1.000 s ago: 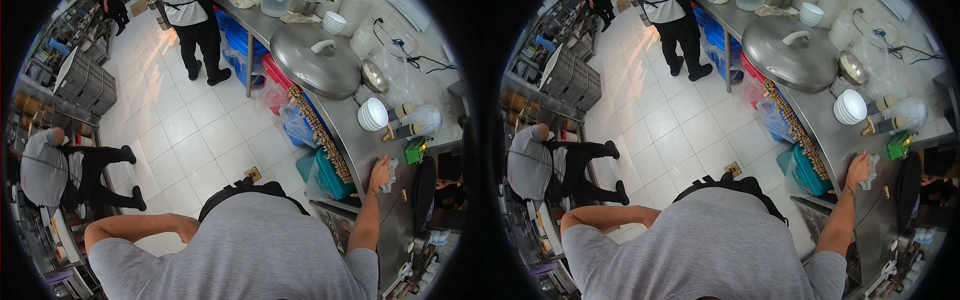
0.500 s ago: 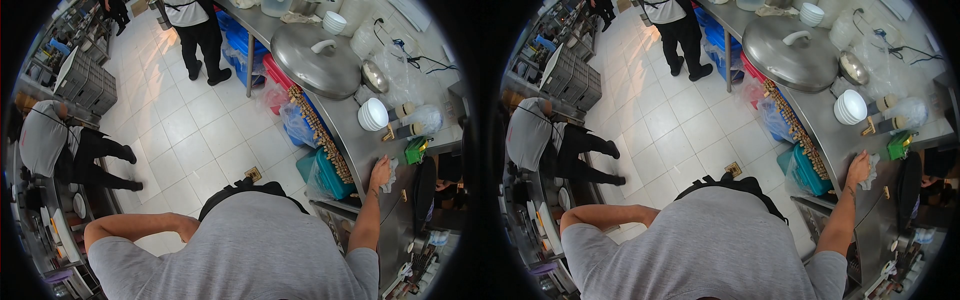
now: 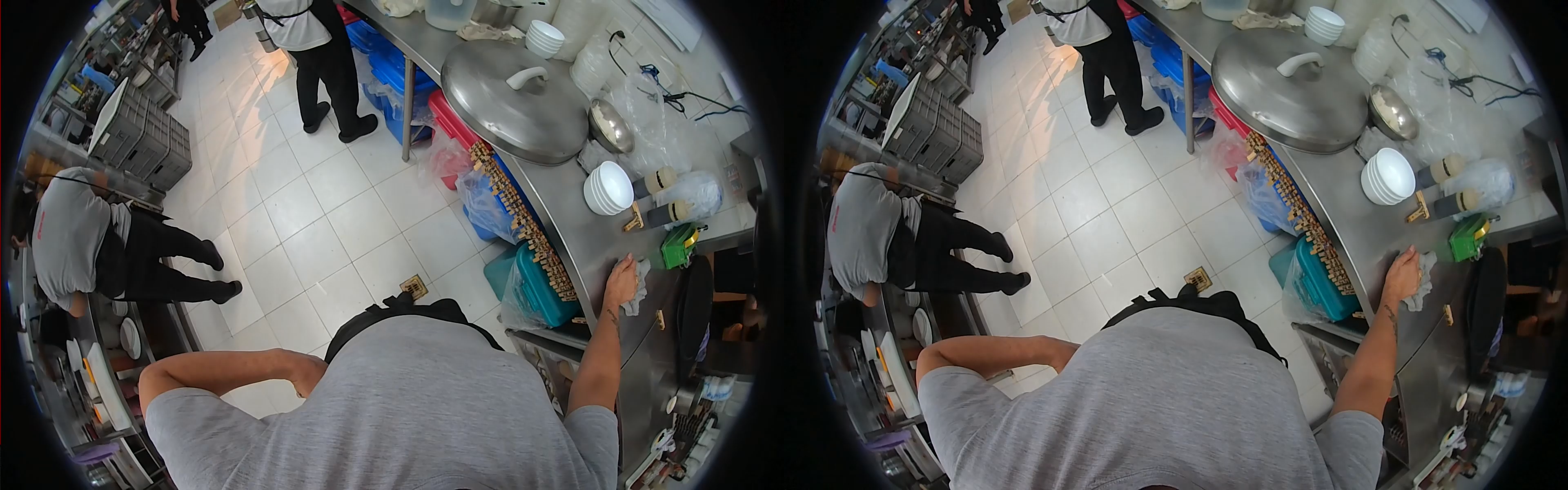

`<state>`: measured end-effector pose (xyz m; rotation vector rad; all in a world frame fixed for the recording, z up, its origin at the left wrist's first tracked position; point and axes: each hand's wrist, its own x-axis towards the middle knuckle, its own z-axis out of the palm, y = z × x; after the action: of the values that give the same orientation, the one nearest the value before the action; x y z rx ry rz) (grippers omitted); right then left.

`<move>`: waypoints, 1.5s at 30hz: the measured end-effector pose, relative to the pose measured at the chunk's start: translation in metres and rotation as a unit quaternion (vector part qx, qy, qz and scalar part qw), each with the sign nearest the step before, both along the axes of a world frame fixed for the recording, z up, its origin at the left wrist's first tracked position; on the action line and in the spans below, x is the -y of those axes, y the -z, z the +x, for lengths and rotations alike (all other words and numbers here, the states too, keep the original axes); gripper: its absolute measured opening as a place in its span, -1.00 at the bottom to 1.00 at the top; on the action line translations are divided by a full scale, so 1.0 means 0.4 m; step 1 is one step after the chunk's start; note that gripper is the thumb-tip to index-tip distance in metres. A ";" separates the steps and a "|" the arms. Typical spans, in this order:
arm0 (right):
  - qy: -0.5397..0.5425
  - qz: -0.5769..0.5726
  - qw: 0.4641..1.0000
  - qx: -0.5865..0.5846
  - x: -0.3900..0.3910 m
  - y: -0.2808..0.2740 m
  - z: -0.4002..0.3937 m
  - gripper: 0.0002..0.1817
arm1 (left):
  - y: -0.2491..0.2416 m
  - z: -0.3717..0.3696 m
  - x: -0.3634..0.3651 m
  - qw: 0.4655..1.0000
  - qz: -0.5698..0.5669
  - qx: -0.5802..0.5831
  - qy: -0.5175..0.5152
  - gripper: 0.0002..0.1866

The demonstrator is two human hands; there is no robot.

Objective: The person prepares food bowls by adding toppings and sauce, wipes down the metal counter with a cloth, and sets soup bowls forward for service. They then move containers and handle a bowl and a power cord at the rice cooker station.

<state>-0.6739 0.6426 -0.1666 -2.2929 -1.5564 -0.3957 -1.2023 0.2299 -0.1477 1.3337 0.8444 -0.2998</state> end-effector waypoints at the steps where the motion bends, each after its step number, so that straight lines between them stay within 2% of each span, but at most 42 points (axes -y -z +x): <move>1: 0.001 -0.001 1.000 0.001 -0.002 0.004 0.004 -0.42 | 0.003 -0.001 0.003 1.000 0.004 -0.001 -0.002 -0.53; 8: 0.001 -0.011 1.000 -0.002 0.000 0.002 0.004 -0.43 | -0.021 0.005 -0.008 1.000 0.004 0.003 -0.023 -0.59; 15: 0.004 -0.010 1.000 0.002 -0.004 0.009 0.011 -0.42 | 0.003 -0.001 0.008 1.000 0.031 -0.002 0.007 -0.66; 23: 0.006 -0.002 1.000 -0.007 -0.009 0.016 0.016 -0.43 | -0.004 -0.003 0.006 0.999 0.033 0.019 -0.015 -0.67; 34: 0.010 -0.011 1.000 0.004 -0.005 0.009 0.009 -0.43 | -0.019 0.002 -0.011 0.999 0.039 0.016 0.014 -0.68; 38: 0.009 -0.010 1.000 -0.004 -0.005 0.008 0.007 -0.42 | -0.006 -0.004 0.001 0.998 0.048 0.025 -0.023 -0.68; 45: 0.013 -0.019 1.000 -0.003 -0.005 0.005 0.006 -0.41 | -0.015 -0.008 -0.016 1.000 0.015 0.013 -0.006 -0.64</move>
<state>-0.6714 0.6445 -0.1687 -2.3441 -1.5453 -0.3693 -1.2054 0.2364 -0.1416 1.3570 0.8374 -0.2603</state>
